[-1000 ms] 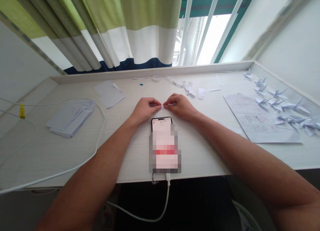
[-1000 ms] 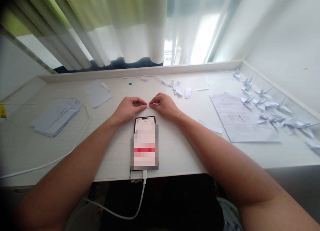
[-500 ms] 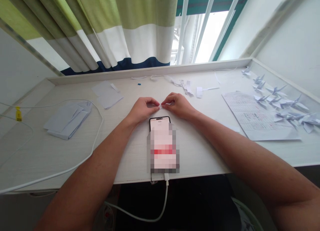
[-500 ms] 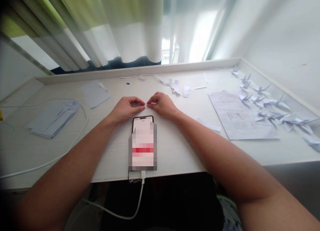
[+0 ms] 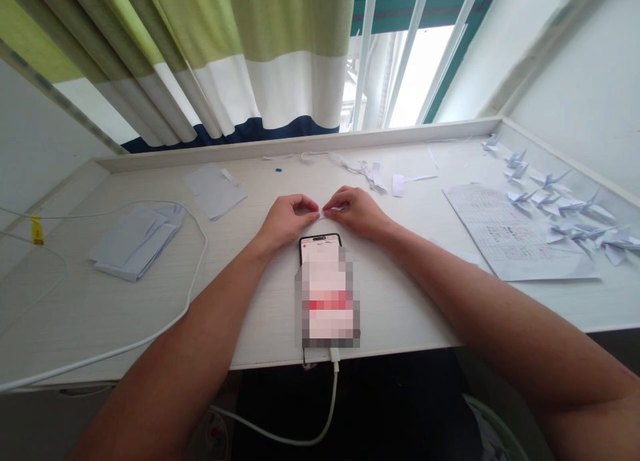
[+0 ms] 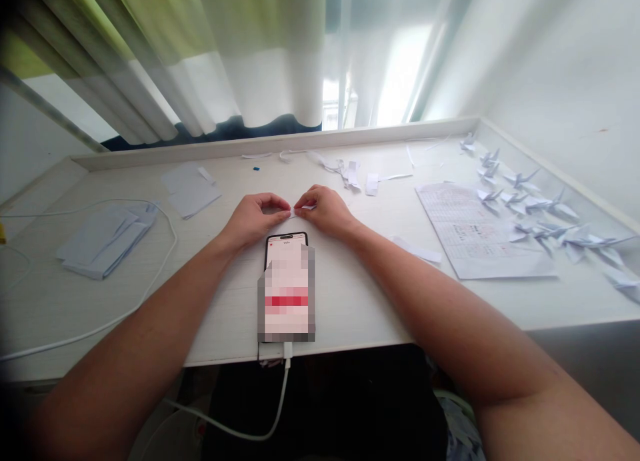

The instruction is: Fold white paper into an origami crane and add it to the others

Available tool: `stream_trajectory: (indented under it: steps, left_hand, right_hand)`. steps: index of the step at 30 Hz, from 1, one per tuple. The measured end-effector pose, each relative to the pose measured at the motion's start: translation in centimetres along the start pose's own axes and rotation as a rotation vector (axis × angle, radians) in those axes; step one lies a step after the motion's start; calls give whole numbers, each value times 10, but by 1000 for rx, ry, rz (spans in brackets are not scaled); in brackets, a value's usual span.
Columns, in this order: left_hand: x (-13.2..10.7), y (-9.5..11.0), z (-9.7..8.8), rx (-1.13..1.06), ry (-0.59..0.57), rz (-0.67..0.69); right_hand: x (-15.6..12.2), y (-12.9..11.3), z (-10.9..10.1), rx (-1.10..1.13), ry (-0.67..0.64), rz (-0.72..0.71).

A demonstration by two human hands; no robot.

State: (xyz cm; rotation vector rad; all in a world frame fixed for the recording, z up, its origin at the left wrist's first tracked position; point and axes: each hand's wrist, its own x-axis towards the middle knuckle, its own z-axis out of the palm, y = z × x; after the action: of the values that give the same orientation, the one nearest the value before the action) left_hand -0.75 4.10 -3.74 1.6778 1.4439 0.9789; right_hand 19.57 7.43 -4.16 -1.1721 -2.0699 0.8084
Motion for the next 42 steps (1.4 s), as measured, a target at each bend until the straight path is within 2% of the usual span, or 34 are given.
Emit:
stream_trajectory:
  steps: [9,15,19,26,31,36,39,42]
  left_hand:
    - [-1,1,0,314,-8,117]
    - [-2,1,4,267,-3,92]
    - [2,-3,5,321,43,78]
    - [3,-5,5,337,35,64]
    - [1,-3,4,308,35,117]
    - [-2,-2,3,174,-11,145]
    - [-3,-2,3,150,4,164]
    - [-2,0,2,221,65,277]
  right_hand:
    - [0,0,1,-12,1,6]
    - [-1,0,2,-10,16,18]
    - [1,0,-1,-25,3,4]
    - [0,2,-9,-71,21,-21]
    - [-5,1,-13,-157,-41,-124]
    - [-7,0,-12,-122,-59,-106]
    - [-7,0,-10,-43,-42,-137]
    - [-7,0,-10,-46,12,-211]
